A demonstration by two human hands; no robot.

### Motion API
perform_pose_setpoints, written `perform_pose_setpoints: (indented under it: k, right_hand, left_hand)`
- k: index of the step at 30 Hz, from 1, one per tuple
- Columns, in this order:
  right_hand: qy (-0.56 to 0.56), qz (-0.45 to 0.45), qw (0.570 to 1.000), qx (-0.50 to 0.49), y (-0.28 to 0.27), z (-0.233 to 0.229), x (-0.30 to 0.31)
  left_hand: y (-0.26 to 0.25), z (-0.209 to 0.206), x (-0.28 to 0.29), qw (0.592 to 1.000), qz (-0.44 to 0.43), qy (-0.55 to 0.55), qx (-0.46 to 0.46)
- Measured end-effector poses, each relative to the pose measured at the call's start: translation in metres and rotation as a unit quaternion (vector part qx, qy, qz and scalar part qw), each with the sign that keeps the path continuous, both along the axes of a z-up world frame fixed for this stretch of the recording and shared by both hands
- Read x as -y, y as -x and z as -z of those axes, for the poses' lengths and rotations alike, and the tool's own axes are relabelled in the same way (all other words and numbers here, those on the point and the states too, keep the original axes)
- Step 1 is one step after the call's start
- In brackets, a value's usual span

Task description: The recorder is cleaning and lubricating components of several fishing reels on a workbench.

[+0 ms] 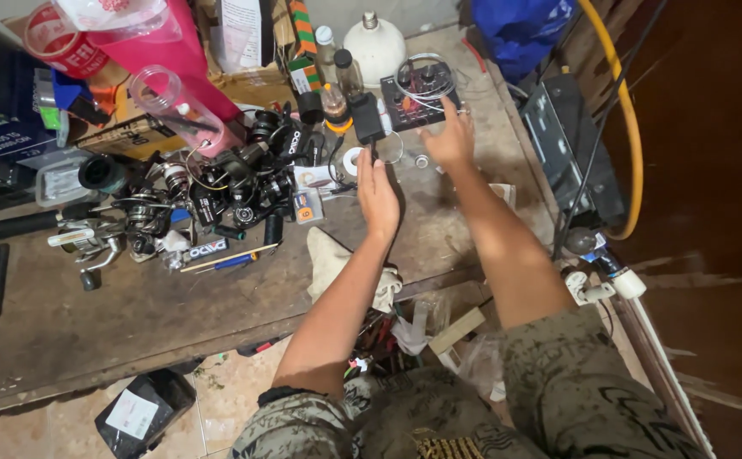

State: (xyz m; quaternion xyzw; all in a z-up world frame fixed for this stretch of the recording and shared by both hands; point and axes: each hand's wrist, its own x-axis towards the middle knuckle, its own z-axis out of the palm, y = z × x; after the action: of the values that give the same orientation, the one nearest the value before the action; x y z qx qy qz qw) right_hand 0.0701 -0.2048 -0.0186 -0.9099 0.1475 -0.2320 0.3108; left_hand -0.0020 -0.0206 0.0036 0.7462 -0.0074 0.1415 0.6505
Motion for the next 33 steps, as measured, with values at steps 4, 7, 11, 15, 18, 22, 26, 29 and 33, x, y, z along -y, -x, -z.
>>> perform_pose_setpoints:
  k: [4,7,11,15,18,22,26,29,33]
  right_hand:
    - [-0.038,-0.077,0.996,0.007,0.013,-0.020,0.029]
    - [-0.098,-0.137,0.985,-0.041,0.039,-0.052,0.043]
    - [-0.141,-0.187,0.969,-0.074,0.058,-0.050,0.080]
    - [-0.097,-0.170,0.968,-0.156,0.088,-0.059,0.106]
    - [-0.015,-0.178,0.965,-0.192,0.101,-0.031,0.136]
    - [0.026,-0.193,0.958,-0.211,0.126,-0.030,0.134]
    - [0.065,-0.132,0.958,-0.246,0.146,-0.031,0.115]
    - [0.065,-0.066,0.965,-0.247,0.154,-0.037,0.101]
    - [0.035,0.005,0.969,-0.242,0.174,-0.061,0.074]
  left_hand:
    - [0.007,-0.002,0.002,1.000,0.005,-0.007,-0.004]
    - [0.017,-0.001,0.008,1.000,0.014,-0.003,-0.013]
    - [0.027,-0.002,0.020,0.998,0.051,-0.014,-0.020]
    - [0.048,-0.022,0.030,0.994,0.107,-0.001,-0.037]
    - [0.056,-0.008,0.037,0.990,0.131,-0.008,-0.053]
    - [0.075,-0.009,0.037,0.989,0.135,-0.005,-0.065]
    - [0.088,0.002,0.036,0.989,0.139,-0.003,-0.059]
    - [0.095,0.002,0.031,0.988,0.140,-0.011,-0.063]
    - [0.107,-0.010,0.024,0.987,0.142,-0.016,-0.075]
